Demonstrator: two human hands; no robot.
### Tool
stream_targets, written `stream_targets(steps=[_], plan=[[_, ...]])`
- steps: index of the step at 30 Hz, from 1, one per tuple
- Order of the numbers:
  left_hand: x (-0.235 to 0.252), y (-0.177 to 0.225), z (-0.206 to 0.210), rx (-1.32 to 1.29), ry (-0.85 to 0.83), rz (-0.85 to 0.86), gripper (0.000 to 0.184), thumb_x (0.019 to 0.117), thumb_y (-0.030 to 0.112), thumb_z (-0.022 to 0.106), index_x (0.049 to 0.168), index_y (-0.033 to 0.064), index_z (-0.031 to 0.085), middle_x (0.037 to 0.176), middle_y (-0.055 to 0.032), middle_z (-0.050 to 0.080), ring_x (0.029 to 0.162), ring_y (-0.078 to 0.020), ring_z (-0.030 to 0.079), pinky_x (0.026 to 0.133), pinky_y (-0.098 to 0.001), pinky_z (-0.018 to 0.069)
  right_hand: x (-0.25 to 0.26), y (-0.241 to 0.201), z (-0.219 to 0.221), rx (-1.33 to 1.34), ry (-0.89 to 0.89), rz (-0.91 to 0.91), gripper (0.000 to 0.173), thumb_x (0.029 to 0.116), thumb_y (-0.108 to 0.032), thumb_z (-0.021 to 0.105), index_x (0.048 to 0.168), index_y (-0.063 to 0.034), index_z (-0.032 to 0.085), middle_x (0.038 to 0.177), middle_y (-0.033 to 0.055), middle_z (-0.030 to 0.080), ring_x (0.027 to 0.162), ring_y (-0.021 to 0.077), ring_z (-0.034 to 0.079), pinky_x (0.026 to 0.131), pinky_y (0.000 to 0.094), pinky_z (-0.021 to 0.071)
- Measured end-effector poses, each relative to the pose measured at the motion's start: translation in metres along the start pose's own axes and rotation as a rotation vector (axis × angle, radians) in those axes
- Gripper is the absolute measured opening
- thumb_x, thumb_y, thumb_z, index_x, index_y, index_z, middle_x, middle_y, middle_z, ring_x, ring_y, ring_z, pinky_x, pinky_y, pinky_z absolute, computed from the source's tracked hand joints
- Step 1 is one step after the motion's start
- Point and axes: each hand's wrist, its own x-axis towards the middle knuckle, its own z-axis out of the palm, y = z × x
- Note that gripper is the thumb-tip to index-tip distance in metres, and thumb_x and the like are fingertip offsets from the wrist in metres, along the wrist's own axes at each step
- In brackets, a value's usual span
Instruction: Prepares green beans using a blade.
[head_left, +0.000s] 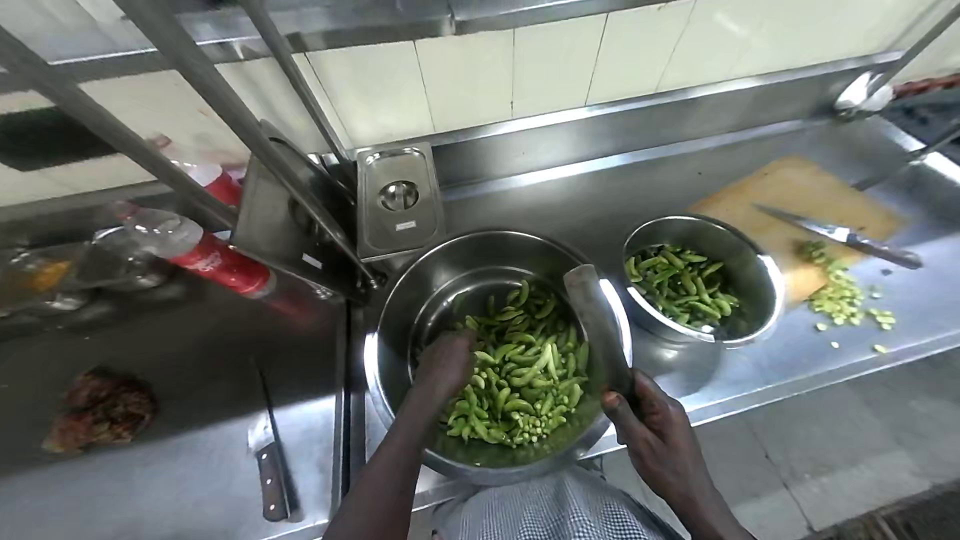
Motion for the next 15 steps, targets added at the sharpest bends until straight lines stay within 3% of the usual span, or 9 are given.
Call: stream_targets(steps=[2, 4, 6, 10, 15], plan=[[-0.016, -0.004, -0.003, -0.156, 0.133, 0.070, 0.019, 0.0991, 0.017, 0.066, 0.115, 0.0071, 0.069, 0.105, -0.0177, 0.070, 0.095, -0.0381, 0.069, 0.083, -0.0629, 0.0551, 0.001, 0.001, -0.001, -0.004, -0.009, 0.010, 0.036, 0.0994, -0.051, 0.059, 0.099, -0.0159, 0.066, 0.066, -0.0044, 0.058, 0.048, 0.0091, 0.052, 0.042, 0.0258, 0.0451], [-0.026, -0.010, 0.000, -0.374, 0.212, 0.176, 0.015, 0.0988, 0.022, 0.069, 0.110, 0.0114, 0.068, 0.097, -0.0087, 0.070, 0.083, -0.0253, 0.069, 0.073, -0.0512, 0.0591, 0.004, 0.002, 0.001, -0.011, -0.022, 0.012, 0.033, 0.0989, -0.048, 0.060, 0.099, -0.0152, 0.067, 0.068, -0.0041, 0.060, 0.051, 0.0094, 0.054, 0.044, 0.0273, 0.0471], [-0.039, 0.000, -0.004, -0.622, 0.197, 0.235, 0.012, 0.0972, 0.018, 0.071, 0.107, 0.0123, 0.068, 0.096, -0.0037, 0.070, 0.080, -0.0170, 0.068, 0.071, -0.0398, 0.0601, 0.009, 0.002, 0.005, -0.042, -0.049, 0.003, 0.036, 0.0978, -0.051, 0.061, 0.101, -0.0159, 0.067, 0.071, -0.0047, 0.061, 0.056, 0.0092, 0.057, 0.049, 0.0292, 0.0504], [-0.069, 0.032, -0.006, -0.867, 0.152, 0.297, 0.012, 0.0929, 0.007, 0.072, 0.103, 0.0126, 0.069, 0.093, -0.0021, 0.070, 0.080, -0.0153, 0.068, 0.070, -0.0317, 0.0602, 0.018, -0.009, 0.019, -0.080, -0.108, -0.056, 0.041, 0.0901, -0.055, 0.071, 0.099, -0.0157, 0.066, 0.074, -0.0058, 0.063, 0.063, 0.0079, 0.062, 0.057, 0.0309, 0.0563], [-0.078, 0.042, 0.005, -0.913, 0.086, 0.336, 0.012, 0.0908, 0.012, 0.076, 0.101, 0.0159, 0.070, 0.093, -0.0016, 0.071, 0.081, -0.0162, 0.069, 0.071, -0.0318, 0.0608, 0.024, -0.020, 0.026, -0.103, -0.138, -0.093, 0.038, 0.0887, -0.053, 0.074, 0.095, -0.0170, 0.063, 0.067, -0.0063, 0.057, 0.056, 0.0063, 0.055, 0.051, 0.0275, 0.0505]])
